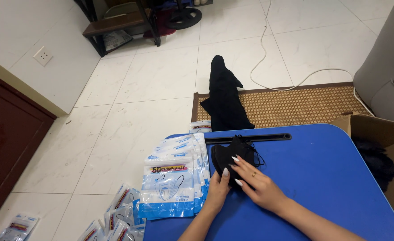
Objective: Sorting and stacking black face masks on a blue table, inspecting each one individually.
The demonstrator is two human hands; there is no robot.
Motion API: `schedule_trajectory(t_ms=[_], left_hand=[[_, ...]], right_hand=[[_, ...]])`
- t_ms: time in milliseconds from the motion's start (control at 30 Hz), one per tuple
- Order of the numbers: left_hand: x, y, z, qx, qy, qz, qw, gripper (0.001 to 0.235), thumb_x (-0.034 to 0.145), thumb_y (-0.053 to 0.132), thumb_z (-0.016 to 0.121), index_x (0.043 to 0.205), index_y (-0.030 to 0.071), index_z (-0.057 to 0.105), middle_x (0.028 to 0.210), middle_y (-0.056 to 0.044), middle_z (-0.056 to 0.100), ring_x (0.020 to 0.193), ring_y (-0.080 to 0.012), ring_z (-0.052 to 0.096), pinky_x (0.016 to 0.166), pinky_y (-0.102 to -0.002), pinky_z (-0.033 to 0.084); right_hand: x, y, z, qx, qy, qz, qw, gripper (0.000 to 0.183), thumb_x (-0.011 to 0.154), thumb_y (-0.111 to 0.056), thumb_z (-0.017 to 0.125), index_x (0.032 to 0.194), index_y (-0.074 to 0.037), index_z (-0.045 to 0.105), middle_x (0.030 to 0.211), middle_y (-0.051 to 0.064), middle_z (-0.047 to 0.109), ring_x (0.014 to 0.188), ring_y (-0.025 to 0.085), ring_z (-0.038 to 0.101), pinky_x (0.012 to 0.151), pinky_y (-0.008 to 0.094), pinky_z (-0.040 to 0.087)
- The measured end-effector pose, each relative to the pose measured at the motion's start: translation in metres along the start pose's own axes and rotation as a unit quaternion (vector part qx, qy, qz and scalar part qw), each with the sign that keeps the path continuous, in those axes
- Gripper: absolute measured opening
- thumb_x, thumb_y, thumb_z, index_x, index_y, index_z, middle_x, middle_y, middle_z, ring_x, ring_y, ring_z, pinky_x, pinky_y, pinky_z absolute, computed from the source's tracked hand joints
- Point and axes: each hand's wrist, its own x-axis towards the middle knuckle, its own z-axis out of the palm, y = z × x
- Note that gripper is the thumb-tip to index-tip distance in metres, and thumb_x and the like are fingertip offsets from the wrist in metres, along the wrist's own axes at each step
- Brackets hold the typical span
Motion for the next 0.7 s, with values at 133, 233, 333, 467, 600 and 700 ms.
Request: schedule_trajectory(t_ms=[133, 233, 333, 467, 600, 700], left_hand=[[-0.003, 0.003, 0.003, -0.02, -0.012, 0.006, 1.0, 0.06, 0.095, 0.045, 0.048, 0.146, 0.012, 0.051, 0.137, -0.008, 0.064, 0.119, -0.018, 0.062, 0.091, -0.029, 0.054], [-0.001, -0.007, 0.003, -0.029, -0.006, 0.012, 0.999, 0.054, 0.098, 0.043, 0.047, 0.14, 0.011, 0.056, 0.117, -0.004, 0.062, 0.096, -0.0126, 0.051, 0.077, -0.026, 0.045], [-0.001, 0.006, 0.006, 0.013, 0.005, 0.043, 0.999, 0.053, 0.099, 0.043, 0.046, 0.137, 0.009, 0.06, 0.114, -0.004, 0.065, 0.094, -0.0097, 0.051, 0.079, -0.023, 0.042], [-0.001, 0.007, 0.007, -0.021, -0.009, 0.008, 1.0, 0.059, 0.097, 0.043, 0.047, 0.145, 0.01, 0.055, 0.123, -0.005, 0.07, 0.086, -0.0071, 0.06, 0.072, -0.021, 0.052], [0.006, -0.007, 0.002, -0.049, -0.009, 0.031, 0.998, 0.056, 0.096, 0.039, 0.05, 0.143, 0.007, 0.055, 0.136, -0.01, 0.067, 0.117, -0.0161, 0.066, 0.088, -0.025, 0.057], [0.0, -0.001, 0.005, -0.013, 0.003, 0.003, 1.0, 0.056, 0.095, 0.045, 0.051, 0.136, 0.007, 0.06, 0.106, -0.005, 0.07, 0.087, -0.0102, 0.063, 0.071, -0.022, 0.053]], right_hand=[[-0.002, 0.003, 0.005, -0.066, 0.029, -0.072, 0.995, 0.043, 0.1, -0.004, 0.055, 0.142, 0.003, 0.054, 0.153, 0.02, 0.049, 0.146, 0.037, 0.046, 0.122, 0.043, 0.041], [-0.004, 0.002, 0.007, -0.056, 0.034, -0.061, 0.996, 0.044, 0.099, -0.005, 0.056, 0.142, 0.002, 0.054, 0.153, 0.02, 0.05, 0.146, 0.036, 0.046, 0.122, 0.043, 0.039], [0.003, -0.003, 0.006, -0.086, 0.036, -0.053, 0.994, 0.053, 0.096, -0.013, 0.066, 0.145, 0.0, 0.051, 0.154, 0.018, 0.05, 0.146, 0.033, 0.045, 0.123, 0.041, 0.036], [0.001, 0.0, 0.011, -0.149, 0.036, -0.059, 0.986, 0.057, 0.096, -0.014, 0.067, 0.148, 0.001, 0.047, 0.152, 0.017, 0.053, 0.145, 0.031, 0.047, 0.122, 0.041, 0.038], [-0.008, 0.008, 0.022, -0.148, 0.044, -0.02, 0.988, 0.06, 0.097, -0.012, 0.06, 0.152, 0.001, 0.04, 0.157, 0.019, 0.045, 0.146, 0.03, 0.046, 0.122, 0.039, 0.036], [-0.009, 0.007, 0.021, -0.134, 0.083, -0.015, 0.987, 0.058, 0.097, -0.007, 0.055, 0.153, 0.001, 0.038, 0.154, 0.016, 0.051, 0.138, 0.026, 0.057, 0.118, 0.035, 0.043]])
